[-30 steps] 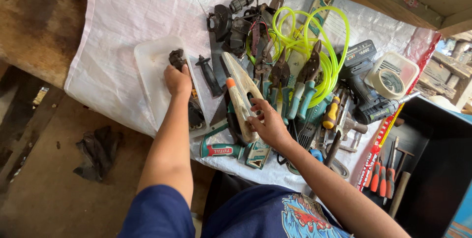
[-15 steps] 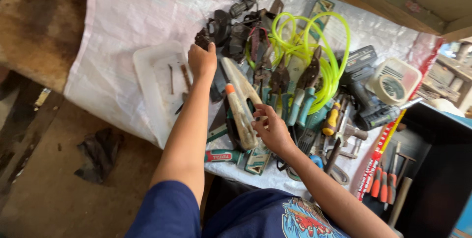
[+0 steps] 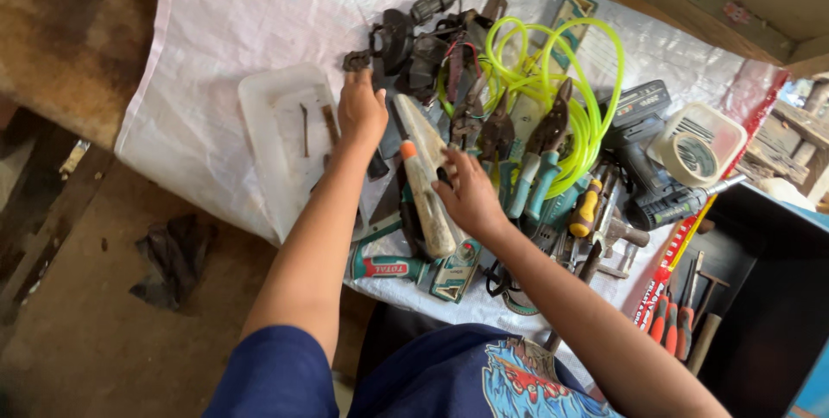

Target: The person empties a black toolbox tray onto a cloth-covered workbench and sorts the tools. They pick up screwdrivers, files, a hammer, a drill and other hand tools one at a time, group similar items together, and arrange them in a pile on the bench while small parts go into a white plastic tray.

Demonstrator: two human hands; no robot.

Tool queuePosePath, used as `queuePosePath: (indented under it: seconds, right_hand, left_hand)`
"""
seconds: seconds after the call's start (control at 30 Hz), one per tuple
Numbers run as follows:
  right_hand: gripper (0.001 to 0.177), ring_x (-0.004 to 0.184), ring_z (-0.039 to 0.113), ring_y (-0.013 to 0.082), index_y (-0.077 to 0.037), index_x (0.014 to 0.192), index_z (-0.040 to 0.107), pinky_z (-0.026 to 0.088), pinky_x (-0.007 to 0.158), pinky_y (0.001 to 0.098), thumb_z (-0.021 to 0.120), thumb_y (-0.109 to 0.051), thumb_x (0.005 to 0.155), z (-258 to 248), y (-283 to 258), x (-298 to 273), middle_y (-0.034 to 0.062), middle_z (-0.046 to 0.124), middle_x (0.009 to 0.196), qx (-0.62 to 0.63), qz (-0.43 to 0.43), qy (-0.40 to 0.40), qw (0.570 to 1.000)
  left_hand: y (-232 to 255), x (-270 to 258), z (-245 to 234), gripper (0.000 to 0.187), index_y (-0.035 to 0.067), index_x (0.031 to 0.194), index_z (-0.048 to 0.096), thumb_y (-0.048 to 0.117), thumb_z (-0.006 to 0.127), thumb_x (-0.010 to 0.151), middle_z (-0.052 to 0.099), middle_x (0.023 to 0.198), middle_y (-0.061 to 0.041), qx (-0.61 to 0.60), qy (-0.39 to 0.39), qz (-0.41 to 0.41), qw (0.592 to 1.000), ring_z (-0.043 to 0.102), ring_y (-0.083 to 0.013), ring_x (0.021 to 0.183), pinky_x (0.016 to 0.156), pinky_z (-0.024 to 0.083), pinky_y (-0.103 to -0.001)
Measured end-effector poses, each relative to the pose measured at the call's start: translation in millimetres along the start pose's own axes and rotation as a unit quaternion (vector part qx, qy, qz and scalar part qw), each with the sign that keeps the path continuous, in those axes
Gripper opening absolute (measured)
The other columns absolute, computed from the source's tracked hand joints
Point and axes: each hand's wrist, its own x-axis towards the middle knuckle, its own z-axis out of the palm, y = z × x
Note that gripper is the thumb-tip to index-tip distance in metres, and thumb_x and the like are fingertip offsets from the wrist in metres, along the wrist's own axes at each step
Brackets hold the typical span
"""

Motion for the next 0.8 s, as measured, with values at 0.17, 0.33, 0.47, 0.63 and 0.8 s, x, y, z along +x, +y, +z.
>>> queuePosePath:
  seconds: [0.17, 0.33, 0.47, 0.63, 0.8]
  right_hand:
    - [0.071, 0.138, 0.041, 0.0455, -0.006, 0.151, 0.043, 0.037, 0.115, 0.0512, 0.073, -0.028, 0.091, 5, -5, 25, 0.0262, 0.047, 0.148, -0.114, -0.086, 0.031, 0.989]
    - [0.081, 0.149, 0.026, 0.0454, -0.012, 0.158, 0.032, 0.026, 0.120, 0.0525, 0.072, -0.033, 0.092, 13, -16, 32, 0.0256, 0.029, 0.162, -0.186, -0.113, -0.013, 0.976]
    - [0.081, 0.152, 0.010, 0.0433, -0.019, 0.160, 0.025, 0.016, 0.118, 0.0584, 0.069, -0.042, 0.096, 29, -39, 42, 0.0233, 0.014, 0.165, -0.265, -0.105, -0.064, 0.956]
    - [0.085, 0.155, 0.005, 0.0426, -0.024, 0.162, 0.020, 0.013, 0.123, 0.0583, 0.068, -0.046, 0.095, 37, -56, 37, 0.0210, 0.009, 0.168, -0.289, -0.084, -0.121, 0.946]
    - [0.092, 0.155, 0.000, 0.0417, -0.026, 0.162, 0.015, 0.009, 0.123, 0.0573, 0.071, -0.041, 0.091, 49, -53, 33, 0.0211, 0.004, 0.168, -0.303, -0.047, -0.145, 0.941]
  left_hand:
    - [4, -47, -39, 0.011, 0.005, 0.094, 0.072, 0.012, 0.078, 0.087, 0.069, 0.088, -0.015, -0.131, 0.011, 0.070, 0.989, 0.067, -0.0345, 0.084, 0.075, 0.052, -0.046]
    - [-12, -58, -94, 0.006, 0.002, 0.094, 0.071, 0.003, 0.075, 0.090, 0.070, 0.092, -0.015, -0.156, 0.059, 0.013, 0.986, 0.069, -0.0309, 0.085, 0.077, 0.055, -0.041]
    - [-34, -65, -129, 0.025, 0.004, 0.115, 0.070, -0.005, 0.066, 0.092, 0.071, 0.112, -0.013, -0.170, 0.034, 0.009, 0.985, 0.072, -0.0258, 0.097, 0.087, 0.061, -0.033]
    - [-42, -94, -140, 0.047, 0.001, 0.120, 0.065, 0.007, 0.084, 0.078, 0.064, 0.119, -0.020, -0.085, -0.048, -0.048, 0.994, 0.064, -0.0350, 0.109, 0.093, 0.053, -0.041]
    - [-29, -133, -128, 0.075, 0.005, 0.123, 0.062, 0.015, 0.095, 0.057, 0.057, 0.123, -0.020, 0.090, -0.276, -0.129, 0.948, 0.056, -0.0387, 0.116, 0.098, 0.047, -0.046]
